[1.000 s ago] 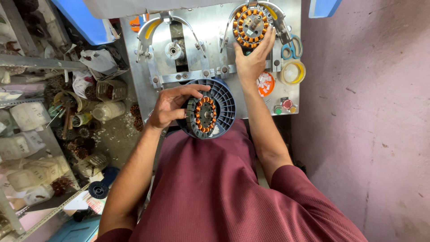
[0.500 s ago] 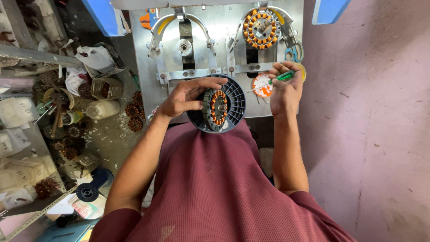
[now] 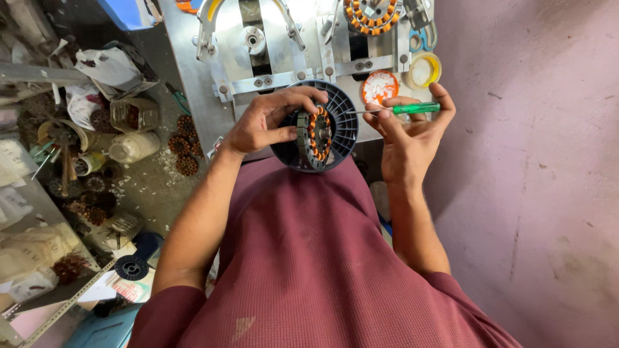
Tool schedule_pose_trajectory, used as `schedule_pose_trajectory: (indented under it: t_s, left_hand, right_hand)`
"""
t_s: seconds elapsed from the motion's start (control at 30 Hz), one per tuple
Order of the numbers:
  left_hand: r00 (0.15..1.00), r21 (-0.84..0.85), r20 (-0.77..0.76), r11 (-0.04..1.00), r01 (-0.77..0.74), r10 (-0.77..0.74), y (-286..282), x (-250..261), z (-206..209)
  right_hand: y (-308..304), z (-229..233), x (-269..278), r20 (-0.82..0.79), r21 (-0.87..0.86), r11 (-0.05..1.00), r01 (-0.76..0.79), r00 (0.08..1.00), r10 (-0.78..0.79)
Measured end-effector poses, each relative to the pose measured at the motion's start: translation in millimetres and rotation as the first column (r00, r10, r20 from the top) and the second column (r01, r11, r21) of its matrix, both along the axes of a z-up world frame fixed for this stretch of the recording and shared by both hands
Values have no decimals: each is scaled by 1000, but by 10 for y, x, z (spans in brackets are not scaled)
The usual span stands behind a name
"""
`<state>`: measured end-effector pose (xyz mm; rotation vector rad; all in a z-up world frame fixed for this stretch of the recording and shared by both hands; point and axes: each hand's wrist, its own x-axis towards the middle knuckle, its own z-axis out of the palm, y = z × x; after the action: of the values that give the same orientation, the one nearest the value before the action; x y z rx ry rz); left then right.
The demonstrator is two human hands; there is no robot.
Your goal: The person uses a green-handled screwdriver to adjust or secure small components within a circular motor stator held in their left hand. They repeatedly insert the tool into slots, rotate it, and occasionally pick up small white pieces from a nearby container to place into the stator.
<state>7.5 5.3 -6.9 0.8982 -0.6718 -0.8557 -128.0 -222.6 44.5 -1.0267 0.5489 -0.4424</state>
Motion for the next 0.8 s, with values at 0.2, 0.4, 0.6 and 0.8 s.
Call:
schedule_pose_trajectory:
  t_s: [0.2, 0.4, 0.6, 0.8]
  left_hand:
    - [936, 24, 335, 992, -126, 111, 53, 9, 7]
    - [921, -1, 365, 990, -143, 134, 74, -4, -37]
    - [914, -21, 378, 988, -154, 150, 88, -6, -125]
    - [926, -72, 344, 988, -136, 153, 115, 11, -158]
  right_hand:
    - [517, 172, -321, 41, -479, 872, -101, 990, 137]
    - [729, 141, -367, 15, -794, 599, -103, 982, 189]
    - [813, -44, -322, 124, -909, 416, 36, 975, 187]
    - [933, -53, -203, 195, -923, 369, 107, 958, 211]
